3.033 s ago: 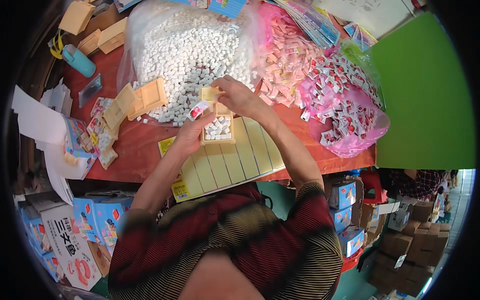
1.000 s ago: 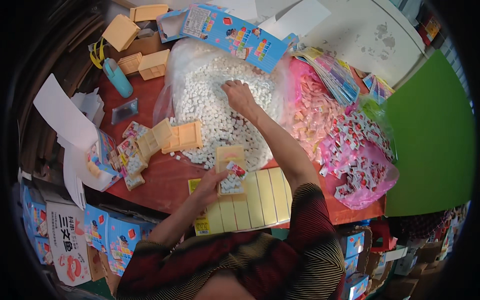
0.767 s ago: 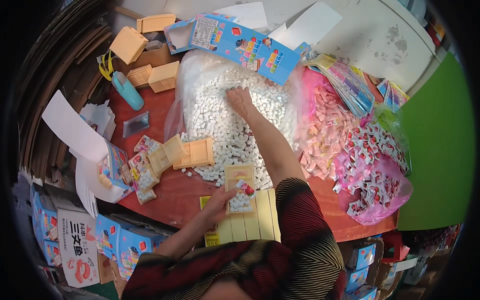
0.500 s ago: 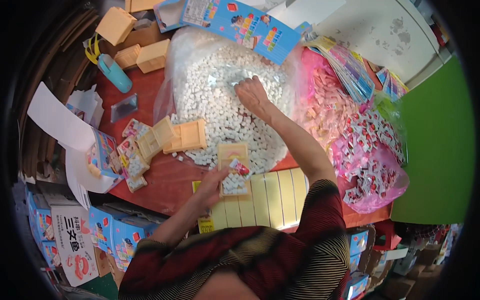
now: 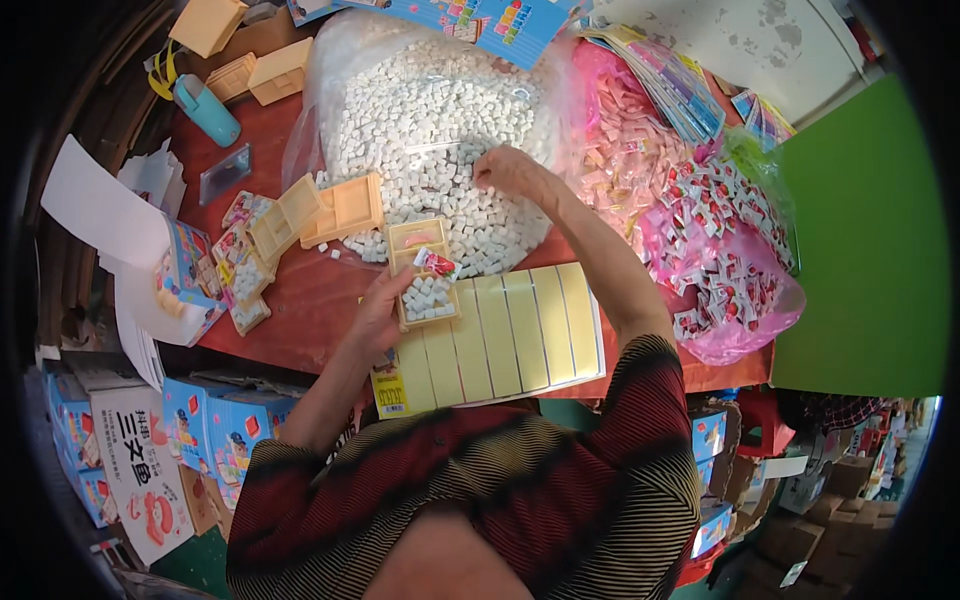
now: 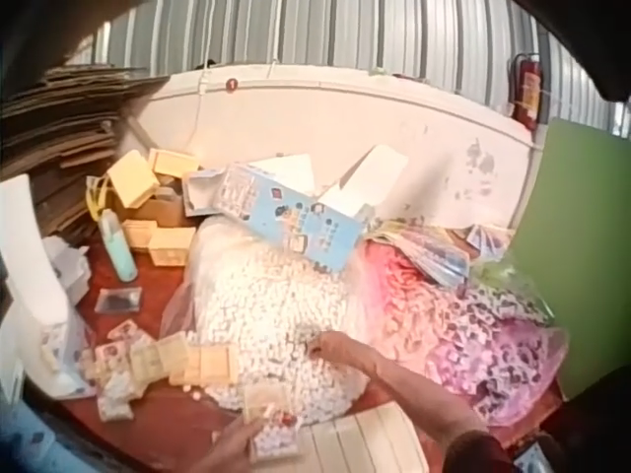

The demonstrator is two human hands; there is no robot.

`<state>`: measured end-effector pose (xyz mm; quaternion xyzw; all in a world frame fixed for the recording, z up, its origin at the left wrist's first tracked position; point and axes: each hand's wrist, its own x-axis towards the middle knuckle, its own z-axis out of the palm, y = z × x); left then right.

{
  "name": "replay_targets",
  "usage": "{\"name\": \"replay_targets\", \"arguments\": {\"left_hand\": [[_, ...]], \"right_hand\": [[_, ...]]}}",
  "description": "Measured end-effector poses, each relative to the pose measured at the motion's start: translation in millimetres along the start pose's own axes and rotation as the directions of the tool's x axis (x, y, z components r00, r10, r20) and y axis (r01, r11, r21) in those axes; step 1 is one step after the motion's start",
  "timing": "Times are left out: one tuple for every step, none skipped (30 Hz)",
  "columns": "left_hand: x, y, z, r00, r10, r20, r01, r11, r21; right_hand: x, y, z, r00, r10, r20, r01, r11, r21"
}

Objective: Manually filling small plastic boxes with white toy blocks and applying adhesive labels to seal them.

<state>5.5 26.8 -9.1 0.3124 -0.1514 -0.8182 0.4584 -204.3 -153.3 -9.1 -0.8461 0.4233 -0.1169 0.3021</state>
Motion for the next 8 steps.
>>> {"name": "replay_targets", "arguments": {"left_hand": [[-2,0,0,1.000,0.002,0.000,-0.002,1.000,-0.010],[-5,1,0,1.000,0.003,-0.003,-0.003,1.000,-0.006],[-7,2,1,1.000,0.013,-0.006,-0.013,1.000,-0.008],[-9,3,1,1.000,0.023,-0.008,-0.023,1.000,-0.010],[-10,3,0,1.000,0.024,-0.007,-0.024,1.000,-0.008],[-11,4,-1,1.000,0.028,-0.007,-0.028,1.000,-0.011],[-11,4,-1,0.999,0.031,-0.008,-0.031,0.999,-0.014],[-11,3,-2,0.999,0.039,-0.032,-0.040,0.999,-0.024]], "right_hand": [[2,2,-2,0.989,0.111,0.094,-0.120,0.987,0.102],[3,-2,-5,0.990,0.108,0.092,-0.117,0.987,0.107],[5,-6,-8,0.972,0.194,0.131,-0.214,0.965,0.154],[6,-10,-9,0.945,0.277,0.174,-0.309,0.931,0.196],[8,-12,-8,0.946,0.276,0.172,-0.307,0.931,0.196],[9,-15,-6,0.982,0.174,0.079,-0.169,0.984,-0.062],[9,-18,-3,0.999,0.048,0.017,-0.040,0.945,-0.326],[10,-19,-4,0.999,0.044,0.017,-0.036,0.944,-0.327]]}}
